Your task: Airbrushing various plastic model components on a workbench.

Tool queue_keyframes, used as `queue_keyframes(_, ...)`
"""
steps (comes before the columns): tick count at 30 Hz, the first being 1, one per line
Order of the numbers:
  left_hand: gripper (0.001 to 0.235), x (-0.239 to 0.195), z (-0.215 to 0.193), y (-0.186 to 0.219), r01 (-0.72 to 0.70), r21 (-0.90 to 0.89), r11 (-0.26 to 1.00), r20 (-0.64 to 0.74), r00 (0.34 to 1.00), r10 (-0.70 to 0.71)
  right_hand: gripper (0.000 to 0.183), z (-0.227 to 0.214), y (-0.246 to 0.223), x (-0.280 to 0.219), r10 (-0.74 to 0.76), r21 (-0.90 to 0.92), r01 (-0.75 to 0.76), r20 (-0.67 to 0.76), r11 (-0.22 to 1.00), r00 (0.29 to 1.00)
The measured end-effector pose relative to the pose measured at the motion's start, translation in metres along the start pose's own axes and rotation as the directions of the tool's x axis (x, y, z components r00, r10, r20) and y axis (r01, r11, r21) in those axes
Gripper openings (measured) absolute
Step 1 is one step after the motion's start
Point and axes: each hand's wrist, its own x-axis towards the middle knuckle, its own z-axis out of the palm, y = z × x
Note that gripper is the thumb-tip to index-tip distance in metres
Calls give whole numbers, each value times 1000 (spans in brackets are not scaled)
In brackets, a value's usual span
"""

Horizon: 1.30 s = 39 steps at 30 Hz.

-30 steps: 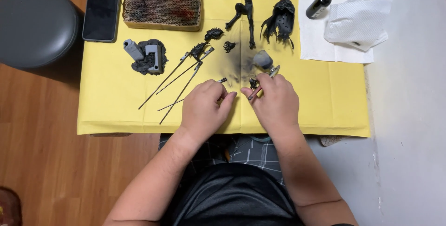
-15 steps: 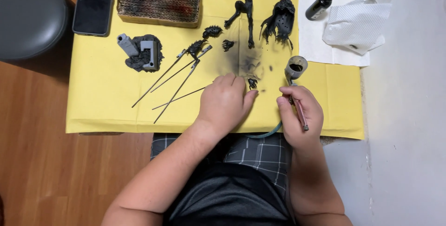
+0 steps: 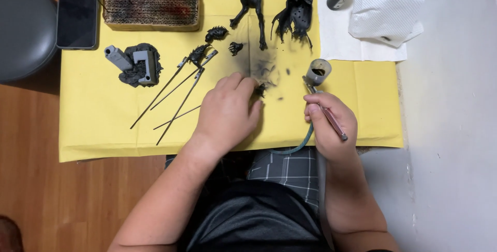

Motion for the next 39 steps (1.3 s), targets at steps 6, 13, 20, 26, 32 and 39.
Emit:
queue_keyframes(6, 32, -4, 21, -3, 6, 11, 1000, -143, 990, -5, 14, 3, 12, 2, 35, 27, -35, -13, 999, 999)
queue_keyframes(13, 36, -17, 15, -13, 17, 35, 999, -139, 990, -12, 17, 10, 4, 1, 30, 19, -30, -13, 999, 999)
queue_keyframes(20, 11, -13, 29, -20, -39, 78, 996, -306, 950, 62, 21, 26, -20, 15, -66, -167, 84, 107, 982, 992)
queue_keyframes(26, 9, -9, 32, -17, -55, 31, 998, -349, 935, 63, 21, 33, -28, 23, -69, -259, 109, 157, 960, 985)
queue_keyframes(32, 8, -7, 36, -19, -78, 56, 995, -384, 919, 94, 20, 37, -29, 25, -48, -294, 100, 177, 951, 983)
queue_keyframes(39, 9, -7, 34, -19, -94, 93, 991, -420, 899, 124, 15, 40, -31, 25, -75, -290, 124, 173, 949, 982)
